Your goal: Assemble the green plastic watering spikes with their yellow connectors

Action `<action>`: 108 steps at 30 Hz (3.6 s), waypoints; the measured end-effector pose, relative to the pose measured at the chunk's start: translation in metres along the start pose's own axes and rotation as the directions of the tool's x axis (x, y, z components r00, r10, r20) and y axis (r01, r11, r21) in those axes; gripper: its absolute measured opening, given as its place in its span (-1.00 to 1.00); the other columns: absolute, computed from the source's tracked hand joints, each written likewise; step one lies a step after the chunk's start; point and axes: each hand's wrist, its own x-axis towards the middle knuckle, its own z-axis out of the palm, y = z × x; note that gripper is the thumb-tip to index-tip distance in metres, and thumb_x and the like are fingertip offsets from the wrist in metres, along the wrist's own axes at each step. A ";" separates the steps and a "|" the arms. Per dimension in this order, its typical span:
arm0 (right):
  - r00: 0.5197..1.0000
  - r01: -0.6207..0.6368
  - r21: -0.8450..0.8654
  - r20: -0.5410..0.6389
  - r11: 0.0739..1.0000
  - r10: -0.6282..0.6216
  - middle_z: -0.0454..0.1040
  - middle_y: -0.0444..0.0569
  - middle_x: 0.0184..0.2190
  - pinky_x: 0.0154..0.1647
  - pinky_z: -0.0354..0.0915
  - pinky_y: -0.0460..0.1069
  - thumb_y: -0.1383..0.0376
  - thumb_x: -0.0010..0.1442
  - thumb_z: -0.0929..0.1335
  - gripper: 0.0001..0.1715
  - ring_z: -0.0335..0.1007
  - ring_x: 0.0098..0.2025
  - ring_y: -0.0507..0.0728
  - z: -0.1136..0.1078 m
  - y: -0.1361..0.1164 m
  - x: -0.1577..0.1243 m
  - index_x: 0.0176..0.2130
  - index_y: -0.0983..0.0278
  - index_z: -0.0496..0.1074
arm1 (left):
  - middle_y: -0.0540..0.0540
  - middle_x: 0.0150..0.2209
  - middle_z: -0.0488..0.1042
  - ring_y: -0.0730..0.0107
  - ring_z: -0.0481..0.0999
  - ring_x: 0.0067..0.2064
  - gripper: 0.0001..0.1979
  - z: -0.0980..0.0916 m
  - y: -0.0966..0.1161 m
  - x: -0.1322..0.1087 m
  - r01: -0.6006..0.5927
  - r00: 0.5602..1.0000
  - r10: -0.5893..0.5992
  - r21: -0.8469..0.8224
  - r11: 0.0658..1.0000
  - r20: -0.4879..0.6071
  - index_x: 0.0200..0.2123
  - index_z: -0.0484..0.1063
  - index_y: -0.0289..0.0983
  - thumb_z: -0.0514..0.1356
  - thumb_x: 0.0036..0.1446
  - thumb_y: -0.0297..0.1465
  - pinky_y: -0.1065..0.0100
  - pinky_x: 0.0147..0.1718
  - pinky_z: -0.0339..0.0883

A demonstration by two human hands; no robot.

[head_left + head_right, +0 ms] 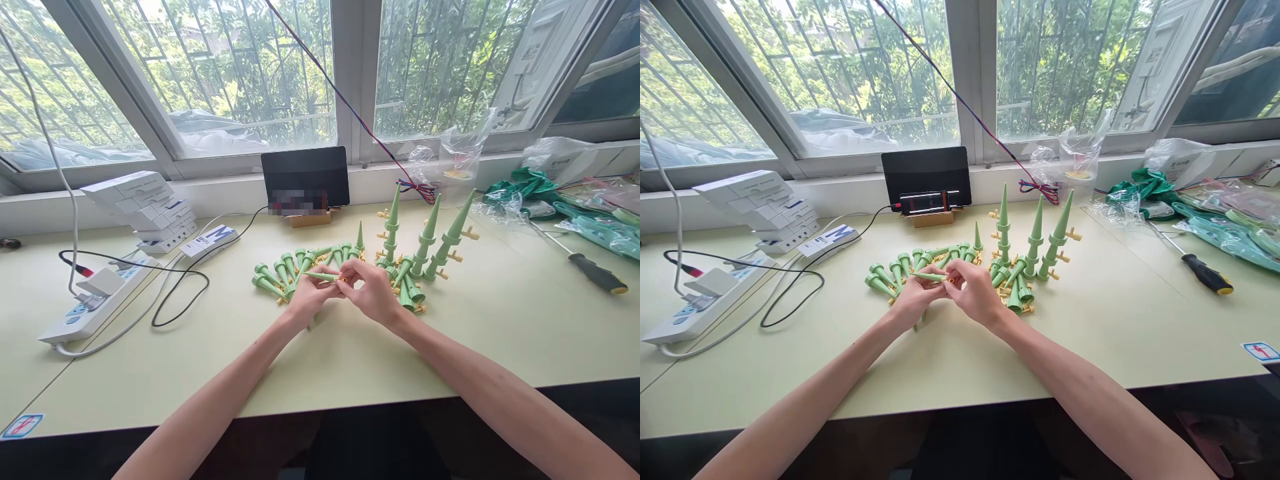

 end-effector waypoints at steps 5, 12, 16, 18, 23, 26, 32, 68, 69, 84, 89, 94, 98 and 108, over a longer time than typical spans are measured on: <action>1.000 0.005 -0.004 -0.002 1.000 -0.005 0.49 -0.12 -0.40 -0.35 0.40 -0.09 0.38 0.16 0.36 -0.94 0.44 -0.41 0.01 0.000 0.000 -0.001 -0.30 0.23 0.38 | -0.01 -0.43 0.55 0.24 0.61 -0.29 -0.67 0.000 0.000 0.000 -0.004 1.000 0.004 -0.004 1.000 0.004 -0.33 0.43 -0.27 0.45 -0.14 -0.31 0.19 -0.19 0.51; 1.000 0.011 -0.011 -0.004 1.000 -0.011 0.49 -0.12 -0.40 -0.36 0.40 -0.08 0.38 0.16 0.36 -0.94 0.44 -0.42 0.02 0.000 0.001 0.000 -0.30 0.23 0.38 | -0.02 -0.44 0.56 0.19 0.62 -0.26 -0.65 0.001 0.000 0.000 -0.002 1.000 0.002 0.004 1.000 -0.002 -0.34 0.42 -0.27 0.46 -0.15 -0.29 0.15 -0.17 0.51; 1.000 0.012 -0.004 -0.009 1.000 -0.012 0.49 -0.13 -0.41 -0.36 0.40 -0.09 0.39 0.15 0.36 -0.92 0.43 -0.43 0.01 0.001 0.001 0.000 -0.30 0.23 0.38 | -0.02 -0.44 0.57 0.20 0.63 -0.28 -0.67 0.002 0.001 0.000 0.000 1.000 0.000 0.001 1.000 -0.005 -0.35 0.42 -0.27 0.45 -0.14 -0.30 0.16 -0.17 0.52; 1.000 0.010 -0.004 -0.011 1.000 -0.010 0.49 -0.13 -0.42 -0.37 0.40 -0.09 0.39 0.15 0.36 -0.92 0.43 -0.43 0.01 0.001 0.000 0.000 -0.31 0.23 0.38 | -0.02 -0.44 0.57 0.21 0.62 -0.29 -0.68 0.002 0.002 0.000 0.003 1.000 -0.003 -0.002 1.000 -0.007 -0.35 0.42 -0.27 0.45 -0.13 -0.31 0.17 -0.19 0.52; 1.000 -0.003 -0.003 -0.006 1.000 0.003 0.49 -0.12 -0.42 -0.38 0.41 -0.07 0.39 0.14 0.37 -0.92 0.44 -0.44 0.02 0.001 0.000 0.000 -0.30 0.22 0.38 | -0.01 -0.46 0.55 0.22 0.62 -0.30 -0.68 0.003 0.003 -0.001 0.007 1.000 -0.007 -0.010 1.000 -0.014 -0.36 0.42 -0.28 0.45 -0.15 -0.33 0.16 -0.19 0.52; 1.000 -0.002 -0.004 -0.005 1.000 0.002 0.50 -0.12 -0.41 -0.38 0.41 -0.07 0.38 0.15 0.37 -0.92 0.44 -0.43 0.02 0.001 0.001 0.000 -0.30 0.23 0.38 | -0.01 -0.46 0.55 0.23 0.62 -0.30 -0.68 0.003 0.003 -0.001 0.009 1.000 -0.009 -0.007 1.000 -0.017 -0.35 0.42 -0.28 0.45 -0.15 -0.33 0.17 -0.19 0.51; 1.000 -0.010 -0.015 -0.007 1.000 0.010 0.49 -0.10 -0.37 -0.36 0.40 -0.08 0.36 0.18 0.36 -0.95 0.44 -0.40 0.02 0.000 0.002 0.001 -0.28 0.24 0.38 | -0.02 -0.47 0.51 0.37 0.54 -0.41 -0.73 0.003 0.006 -0.001 -0.023 0.999 0.026 0.122 0.992 -0.023 -0.31 0.47 -0.29 0.40 -0.06 -0.30 0.28 -0.28 0.48; 0.979 -0.204 -0.137 -0.045 0.969 0.199 0.50 -0.05 -0.41 -0.37 0.31 -0.02 0.19 0.31 0.23 -0.77 0.41 -0.41 0.10 -0.007 0.020 0.009 -0.29 0.25 0.38 | 0.06 -0.82 0.23 0.51 0.13 -0.81 -0.54 -0.009 0.006 -0.002 0.132 0.984 -0.178 0.607 0.784 0.016 -0.67 0.27 -0.23 0.17 0.06 -0.03 0.42 -0.79 -0.08; 0.979 -0.203 -0.140 -0.045 0.969 0.199 0.50 -0.05 -0.41 -0.37 0.31 -0.02 0.19 0.31 0.23 -0.77 0.41 -0.41 0.10 -0.007 0.020 0.009 -0.30 0.25 0.38 | 0.06 -0.81 0.25 0.50 0.14 -0.81 -0.55 -0.009 0.006 -0.002 0.133 0.984 -0.177 0.607 0.784 0.012 -0.65 0.27 -0.23 0.17 0.07 -0.03 0.42 -0.79 -0.08; 0.994 -0.104 -0.327 -0.067 0.939 0.087 0.44 -0.09 -0.51 -0.41 0.22 -0.03 0.23 0.31 0.24 -0.77 0.32 -0.49 0.08 -0.030 0.024 0.017 -0.37 0.24 0.37 | 0.00 -0.58 0.39 0.41 0.27 -0.53 -0.65 -0.012 0.005 0.004 -0.160 0.967 0.255 0.780 0.605 0.001 -0.55 0.36 -0.24 0.11 0.19 -0.17 0.35 -0.46 0.14; 0.987 -0.160 -0.470 -0.097 0.868 0.130 0.24 -0.18 -0.69 -0.48 0.11 -0.03 0.21 0.27 0.28 -0.62 0.10 -0.62 0.04 -0.047 0.033 0.022 -0.55 0.21 0.19 | 0.00 -0.59 0.39 0.38 0.29 -0.53 -0.68 -0.012 0.002 0.004 -0.186 0.964 0.265 0.777 0.601 0.026 -0.54 0.40 -0.22 0.12 0.20 -0.19 0.33 -0.46 0.13; 0.985 -0.155 -0.543 -0.027 0.825 0.168 0.23 -0.17 -0.69 -0.50 0.05 -0.04 0.22 0.29 0.25 -0.56 0.10 -0.61 0.04 -0.049 0.034 0.021 -0.59 0.22 0.15 | 0.02 -0.61 0.34 0.39 0.26 -0.55 -0.68 -0.010 0.002 0.003 -0.193 0.962 0.272 0.795 0.575 0.036 -0.55 0.38 -0.22 0.10 0.21 -0.22 0.33 -0.45 0.12; 0.989 -0.071 -0.562 0.066 0.824 0.131 0.47 -0.07 -0.47 -0.44 0.13 -0.05 0.37 0.26 0.26 -0.81 0.32 -0.46 0.09 -0.044 0.035 0.020 -0.38 0.25 0.39 | 0.03 -0.63 0.30 0.41 0.23 -0.56 -0.65 -0.009 0.003 0.003 -0.201 0.959 0.278 0.804 0.559 0.047 -0.58 0.33 -0.23 0.09 0.21 -0.23 0.33 -0.43 0.13; 0.926 -0.079 -0.760 0.184 0.646 0.330 0.51 0.10 -0.16 -0.32 0.19 -0.04 0.38 0.32 0.24 -0.73 0.45 -0.15 0.19 -0.032 0.035 0.032 -0.05 0.30 0.47 | 0.05 -0.64 0.26 0.46 0.18 -0.56 -0.68 -0.007 0.003 0.002 -0.205 0.961 0.270 0.803 0.560 0.057 -0.56 0.27 -0.24 0.07 0.23 -0.28 0.38 -0.48 0.09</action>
